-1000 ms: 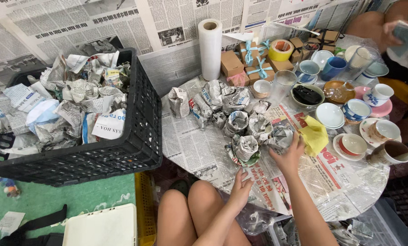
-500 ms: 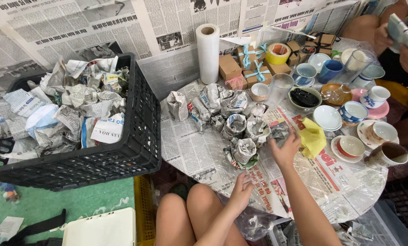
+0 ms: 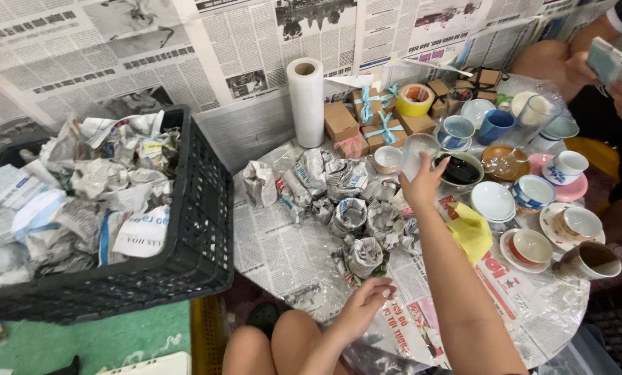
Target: The person sits at a table and wraps small ceramic bowls and a glass tumbler with newspaper. They pick up each item, fold a sheet of newspaper around it, and place the wrapped item on the table. The process is repeated for several items.
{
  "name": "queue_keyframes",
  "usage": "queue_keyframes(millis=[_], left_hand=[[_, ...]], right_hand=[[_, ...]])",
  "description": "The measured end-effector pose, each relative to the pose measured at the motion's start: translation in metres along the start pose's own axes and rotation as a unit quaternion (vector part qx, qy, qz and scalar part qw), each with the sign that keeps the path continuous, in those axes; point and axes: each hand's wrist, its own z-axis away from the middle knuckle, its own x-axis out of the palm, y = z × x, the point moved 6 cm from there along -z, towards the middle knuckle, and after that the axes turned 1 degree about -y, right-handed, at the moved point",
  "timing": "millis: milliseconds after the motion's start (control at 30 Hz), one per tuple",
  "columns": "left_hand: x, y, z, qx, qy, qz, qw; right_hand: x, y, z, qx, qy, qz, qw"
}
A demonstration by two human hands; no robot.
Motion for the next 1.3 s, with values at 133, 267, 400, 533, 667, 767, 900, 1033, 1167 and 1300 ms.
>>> queue_keyframes(millis=[133,267,400,533,667,767,900,1033,1167,1300], left_hand=[[-0.011,-0.005,-0.006,0.015,0.007,-0.003,1.000],[-0.007,-0.005,-0.008,0.018,0.007,0.037,0.999],[0.000,0.007,-0.003,0.001,0.028,0.002,1.000],[0.003,0.031,0.002,0.044,0.073,-0.003,0.996],[-0.004,0.056,0.020,0.111,0.143,0.039,0.983],[-0.019,0.066,0.043,0.136,0.223,0.076,0.962],[-0.045,0.077,0.072,0.209,0.271,0.025,0.939],[-0.080,0.057,0.082,0.127,0.279,0.036,0.951],[-0.115,0.041,0.071,0.112,0.280,0.051,0.952],[-0.142,0.030,0.063,0.112,0.295,0.042,0.948]], right_hand=[[0.006,0.010,0.009,-0.074,0.086,-0.071,0.991],[-0.012,0.004,0.042,-0.101,0.127,-0.097,0.982],[-0.058,-0.033,0.090,-0.134,0.167,-0.124,0.969],[-0.116,-0.083,0.142,-0.169,0.194,-0.155,0.954],[-0.160,-0.140,0.193,-0.227,0.138,-0.217,0.939],[-0.164,-0.179,0.229,-0.269,0.062,-0.250,0.928],[-0.121,-0.211,0.253,-0.272,-0.064,-0.293,0.915],[-0.053,-0.213,0.267,-0.212,-0.103,-0.250,0.939],[-0.003,-0.197,0.268,-0.189,-0.110,-0.246,0.944],[0.025,-0.185,0.265,-0.183,-0.123,-0.191,0.957]])
